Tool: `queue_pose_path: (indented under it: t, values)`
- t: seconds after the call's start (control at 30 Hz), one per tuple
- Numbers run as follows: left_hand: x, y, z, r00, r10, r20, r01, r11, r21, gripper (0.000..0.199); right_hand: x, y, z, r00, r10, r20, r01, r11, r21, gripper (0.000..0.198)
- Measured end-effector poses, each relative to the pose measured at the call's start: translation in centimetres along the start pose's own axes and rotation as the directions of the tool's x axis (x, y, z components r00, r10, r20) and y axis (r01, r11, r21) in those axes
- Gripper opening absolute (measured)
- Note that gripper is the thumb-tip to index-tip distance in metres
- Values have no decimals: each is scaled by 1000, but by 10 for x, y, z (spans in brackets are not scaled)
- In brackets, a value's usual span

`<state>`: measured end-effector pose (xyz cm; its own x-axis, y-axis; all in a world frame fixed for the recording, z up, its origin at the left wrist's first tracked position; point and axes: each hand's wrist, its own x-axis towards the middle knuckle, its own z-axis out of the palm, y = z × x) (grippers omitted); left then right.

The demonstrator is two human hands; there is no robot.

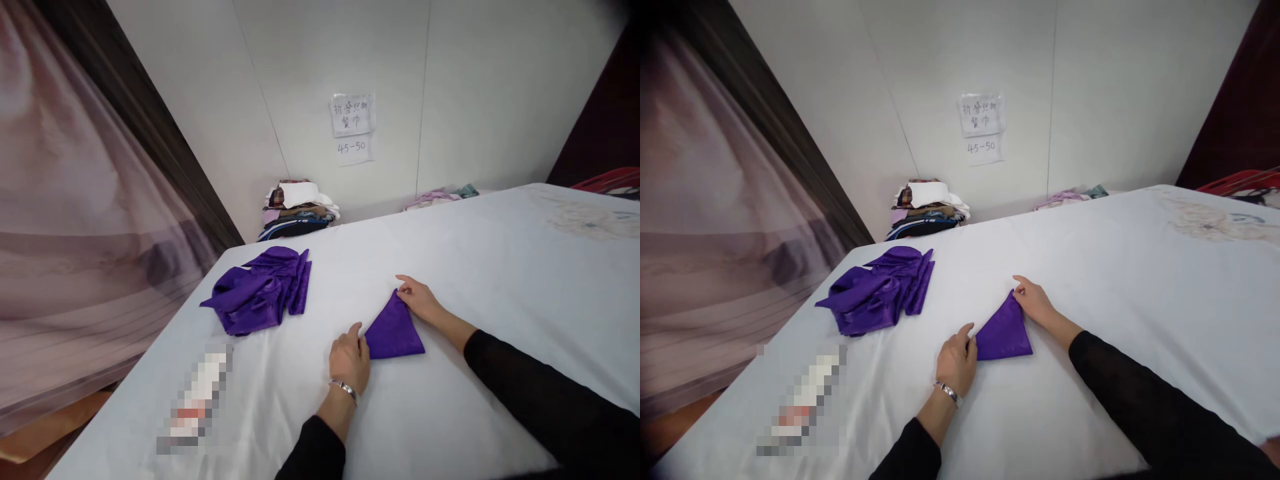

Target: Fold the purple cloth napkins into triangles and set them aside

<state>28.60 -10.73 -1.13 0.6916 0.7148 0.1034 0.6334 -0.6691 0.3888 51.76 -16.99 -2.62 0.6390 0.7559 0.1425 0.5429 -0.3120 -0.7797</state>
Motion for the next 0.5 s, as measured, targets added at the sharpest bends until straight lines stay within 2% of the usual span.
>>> queue_pose_path:
  t: [0.23,0.5]
  values:
    - [-3,0,-2,999,-24,-30,25,999,46,37,-1,-4,-4,1000,-11,17,16,956,-292,44]
    - [-13,-10,-8,994,-102,-43,102,995,7,37,2,-1,-4,999,-20,44,34,929,-369,31]
